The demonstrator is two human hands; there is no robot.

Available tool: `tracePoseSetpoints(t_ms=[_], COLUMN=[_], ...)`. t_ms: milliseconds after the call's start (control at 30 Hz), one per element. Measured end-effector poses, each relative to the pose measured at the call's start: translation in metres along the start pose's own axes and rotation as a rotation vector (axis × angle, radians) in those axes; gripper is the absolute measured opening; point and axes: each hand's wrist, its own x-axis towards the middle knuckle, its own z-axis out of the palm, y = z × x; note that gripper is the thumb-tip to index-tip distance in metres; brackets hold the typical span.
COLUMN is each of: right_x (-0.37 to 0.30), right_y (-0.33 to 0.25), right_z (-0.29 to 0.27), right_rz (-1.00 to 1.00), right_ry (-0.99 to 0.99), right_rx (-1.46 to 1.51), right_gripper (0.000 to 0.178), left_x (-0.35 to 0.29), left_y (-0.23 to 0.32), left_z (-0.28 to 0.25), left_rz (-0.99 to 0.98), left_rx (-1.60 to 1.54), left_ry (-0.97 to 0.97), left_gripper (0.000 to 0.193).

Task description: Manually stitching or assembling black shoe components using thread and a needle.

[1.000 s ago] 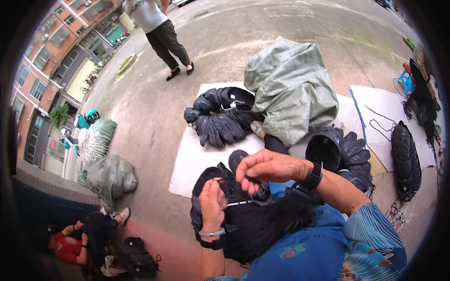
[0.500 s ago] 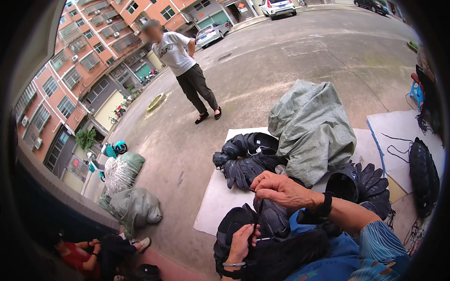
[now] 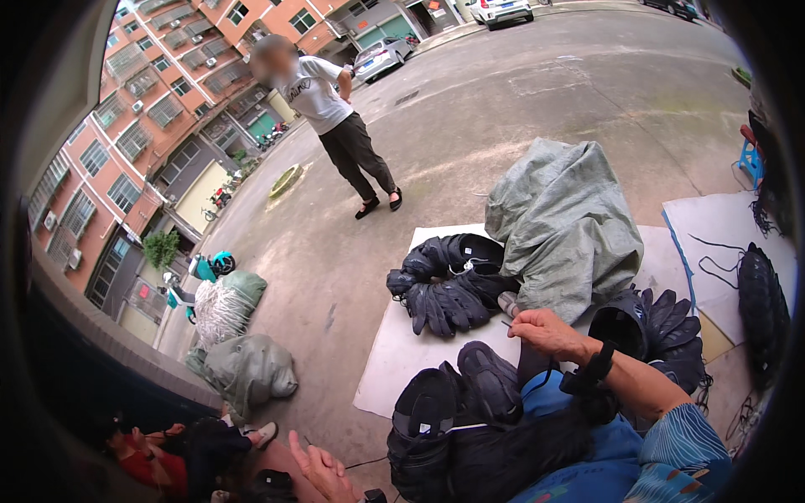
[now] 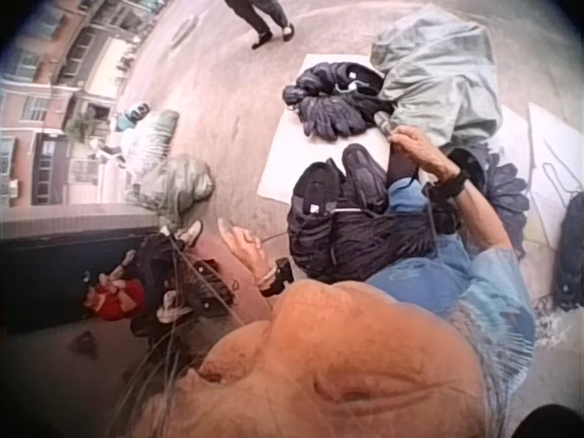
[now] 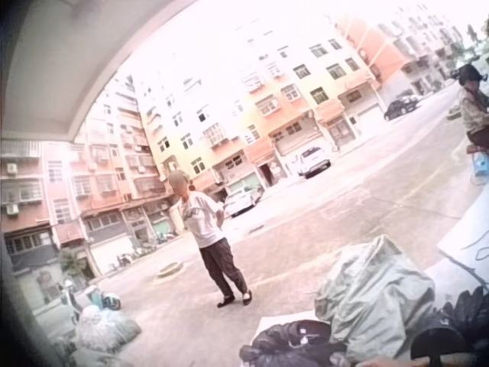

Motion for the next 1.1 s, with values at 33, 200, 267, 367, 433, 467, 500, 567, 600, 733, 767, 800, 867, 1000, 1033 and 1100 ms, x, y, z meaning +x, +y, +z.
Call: tracePoseSetpoints(t_ms=[33,200,267,367,433,467,500,567,600,733,767,800,867,1000,1033,1100], right_x=[-0.004,-0.045,-0.077,-0.132,-0.147,-0.145,-0.139,-0.102,-0.078,0.011,0.025,0.038,0.063,0.089,0.091,0.093], right_y=[-0.006,-0.035,-0.052,-0.085,-0.09,-0.086,-0.081,-0.06,-0.045,0.028,0.045,0.062,0.087,0.118,0.124,0.133], right_z=[-0.019,-0.147,-0.216,-0.305,-0.328,-0.326,-0.315,-0.271,-0.24,-0.096,-0.065,-0.036,0.004,0.031,0.033,0.034], right_rz=[-0.049,-0.298,-0.491,-0.678,-0.707,-0.698,-0.69,-0.563,-0.5,-0.391,-0.351,-0.386,-0.351,-0.326,-0.365,-0.365], right_ry=[0.071,0.449,0.732,1.148,1.24,1.233,1.256,1.035,0.891,0.327,0.168,0.109,0.021,-0.068,-0.044,-0.039], right_rx=[-0.029,-0.005,0.053,0.277,0.363,0.295,0.225,0.023,-0.06,-0.642,-0.647,-0.737,-0.834,-0.999,-1.036,-1.041], right_gripper=[0.013,0.013,0.013,0.023,0.024,0.023,0.022,0.019,0.018,0.019,0.021,0.023,0.023,0.023,0.021,0.018], left_x=[0.008,0.008,0.008,0.011,0.016,0.014,0.013,0.007,-0.002,-0.03,-0.039,-0.047,-0.057,-0.063,-0.063,-0.062], left_y=[0.017,0.065,0.071,0.064,0.041,0.023,0.003,-0.042,-0.064,-0.149,-0.165,-0.179,-0.203,-0.236,-0.241,-0.246], left_z=[-0.017,-0.078,-0.088,-0.081,-0.06,-0.046,-0.029,0.012,0.032,0.11,0.122,0.131,0.141,0.14,0.139,0.136], left_rz=[0.042,0.646,0.75,0.352,0.087,-0.01,-0.099,-0.281,-0.289,-0.318,-0.237,-0.202,-0.233,-0.298,-0.306,-0.355], left_rx=[0.03,0.905,0.836,0.634,0.292,0.304,0.349,0.414,0.35,0.635,0.718,0.769,0.833,0.851,0.871,0.859], left_ry=[-0.007,0.295,0.342,0.338,0.221,0.134,0.008,-0.188,-0.352,-0.757,-0.814,-0.845,-0.829,-0.763,-0.76,-0.775], left_gripper=[0.034,0.013,0.014,0.017,0.016,0.015,0.015,0.014,0.013,0.02,0.024,0.026,0.027,0.033,0.036,0.038])
